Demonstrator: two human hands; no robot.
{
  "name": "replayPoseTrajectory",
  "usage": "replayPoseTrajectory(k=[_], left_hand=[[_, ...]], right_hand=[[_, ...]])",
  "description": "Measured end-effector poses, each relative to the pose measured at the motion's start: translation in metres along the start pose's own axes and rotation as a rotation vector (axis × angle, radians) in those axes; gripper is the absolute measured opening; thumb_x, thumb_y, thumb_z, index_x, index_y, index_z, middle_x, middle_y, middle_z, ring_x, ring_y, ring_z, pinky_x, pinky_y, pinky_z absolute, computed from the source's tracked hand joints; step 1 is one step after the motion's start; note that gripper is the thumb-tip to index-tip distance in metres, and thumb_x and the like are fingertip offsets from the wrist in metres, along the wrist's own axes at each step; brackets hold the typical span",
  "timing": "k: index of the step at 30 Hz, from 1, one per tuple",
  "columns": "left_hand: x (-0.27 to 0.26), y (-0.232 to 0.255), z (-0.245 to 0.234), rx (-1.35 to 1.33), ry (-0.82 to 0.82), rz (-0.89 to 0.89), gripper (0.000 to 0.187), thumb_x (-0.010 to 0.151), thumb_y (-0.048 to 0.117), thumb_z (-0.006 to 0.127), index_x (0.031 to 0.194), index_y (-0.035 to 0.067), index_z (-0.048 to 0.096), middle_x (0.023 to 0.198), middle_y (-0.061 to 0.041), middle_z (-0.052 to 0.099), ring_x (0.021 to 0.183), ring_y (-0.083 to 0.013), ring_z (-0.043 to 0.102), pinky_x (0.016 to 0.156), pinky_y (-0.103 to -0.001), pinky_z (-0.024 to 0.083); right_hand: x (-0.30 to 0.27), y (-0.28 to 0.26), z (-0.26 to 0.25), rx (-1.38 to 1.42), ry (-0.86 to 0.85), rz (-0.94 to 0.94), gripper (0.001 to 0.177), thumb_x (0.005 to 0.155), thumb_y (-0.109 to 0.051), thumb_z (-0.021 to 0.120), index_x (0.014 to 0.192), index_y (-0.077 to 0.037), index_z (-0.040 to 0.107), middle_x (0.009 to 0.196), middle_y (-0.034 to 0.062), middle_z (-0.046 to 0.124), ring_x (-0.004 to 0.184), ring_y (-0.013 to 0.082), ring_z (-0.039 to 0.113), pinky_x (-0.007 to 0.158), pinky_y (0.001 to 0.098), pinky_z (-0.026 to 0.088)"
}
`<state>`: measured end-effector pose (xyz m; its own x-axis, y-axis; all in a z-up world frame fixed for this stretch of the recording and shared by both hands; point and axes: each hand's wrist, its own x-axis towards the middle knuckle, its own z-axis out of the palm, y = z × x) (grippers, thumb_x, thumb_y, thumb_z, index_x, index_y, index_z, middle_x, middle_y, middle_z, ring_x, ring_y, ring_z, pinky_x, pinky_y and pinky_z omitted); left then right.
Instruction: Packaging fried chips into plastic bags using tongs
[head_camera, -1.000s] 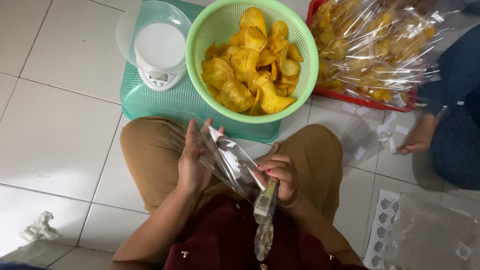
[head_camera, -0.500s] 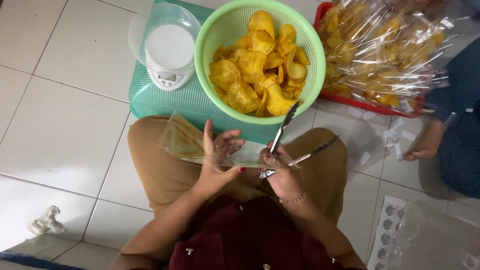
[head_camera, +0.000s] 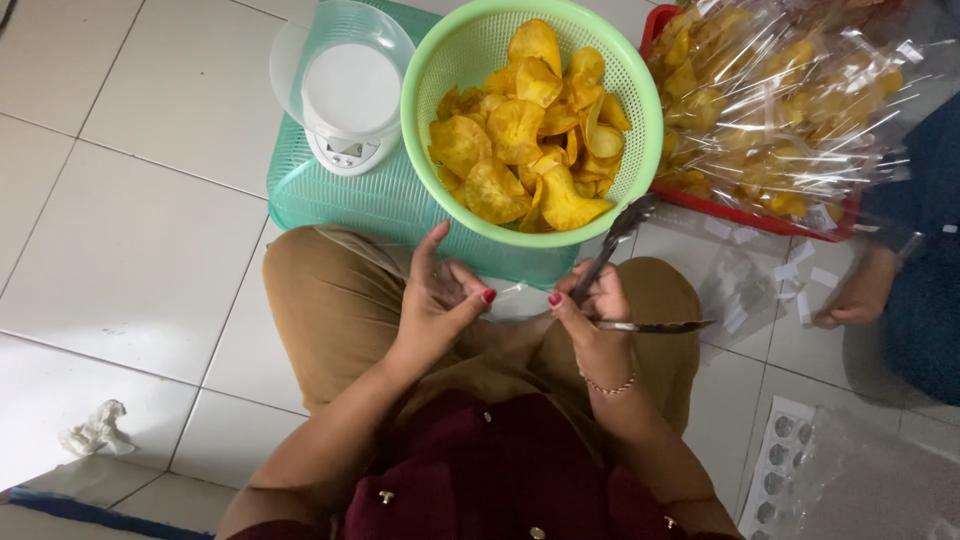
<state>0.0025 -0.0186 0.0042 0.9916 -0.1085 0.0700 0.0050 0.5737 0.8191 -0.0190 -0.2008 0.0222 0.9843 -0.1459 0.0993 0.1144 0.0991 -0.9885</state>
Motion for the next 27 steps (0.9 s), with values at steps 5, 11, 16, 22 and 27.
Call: replayPoseTrajectory(k=[5,11,16,22,27], left_hand=[[0.027,0.019,0.01,0.009,0.04,0.143,0.076,0.074,-0.009,0.069,0.136,0.006,0.028,0.069,-0.013,0.055,0.056,-0.0167,0.061,0.056,-0.025,0.056],[0.038,0.026,0.01,0.015,0.035,0.164,0.069,0.073,-0.009,0.07,0.131,0.001,0.034,0.067,-0.013,0.054,0.052,-0.0175,0.06,0.052,-0.027,0.056],[0.036,0.017,0.006,0.016,-0.014,0.064,0.067,0.071,-0.009,0.072,0.129,-0.001,0.038,0.066,-0.011,0.054,0.051,-0.0155,0.059,0.051,-0.025,0.054],[0.031,0.015,0.003,0.007,-0.07,-0.035,0.075,0.067,-0.009,0.074,0.131,0.002,0.037,0.069,-0.01,0.054,0.053,-0.0141,0.061,0.051,-0.023,0.053],[0.032,0.013,-0.006,-0.259,-0.132,-0.035,0.085,0.067,-0.007,0.072,0.138,0.005,0.027,0.075,-0.01,0.05,0.061,-0.0195,0.062,0.058,-0.029,0.055]], right_hand=[[0.022,-0.01,0.004,0.073,0.096,-0.08,0.037,0.078,-0.011,0.066,0.106,-0.002,0.043,0.079,0.0075,0.055,0.068,0.0109,0.051,0.059,0.019,0.044],[0.042,-0.028,0.003,-0.067,0.06,-0.227,0.044,0.074,-0.002,0.071,0.107,0.0,0.042,0.086,0.0149,0.058,0.07,0.0144,0.054,0.063,0.0248,0.045],[0.05,-0.046,0.01,-0.183,-0.084,-0.261,0.05,0.071,-0.007,0.075,0.106,-0.002,0.04,0.106,0.0152,0.056,0.083,0.0162,0.055,0.071,0.0247,0.043],[0.04,-0.027,0.006,-0.272,-0.146,-0.196,0.038,0.075,-0.006,0.072,0.102,0.001,0.046,0.083,0.0109,0.059,0.074,0.0168,0.057,0.071,0.027,0.047],[0.031,-0.001,0.008,-0.148,-0.082,-0.13,0.034,0.08,-0.01,0.066,0.105,0.0,0.044,0.076,0.0103,0.055,0.059,0.0129,0.053,0.058,0.0228,0.044]])
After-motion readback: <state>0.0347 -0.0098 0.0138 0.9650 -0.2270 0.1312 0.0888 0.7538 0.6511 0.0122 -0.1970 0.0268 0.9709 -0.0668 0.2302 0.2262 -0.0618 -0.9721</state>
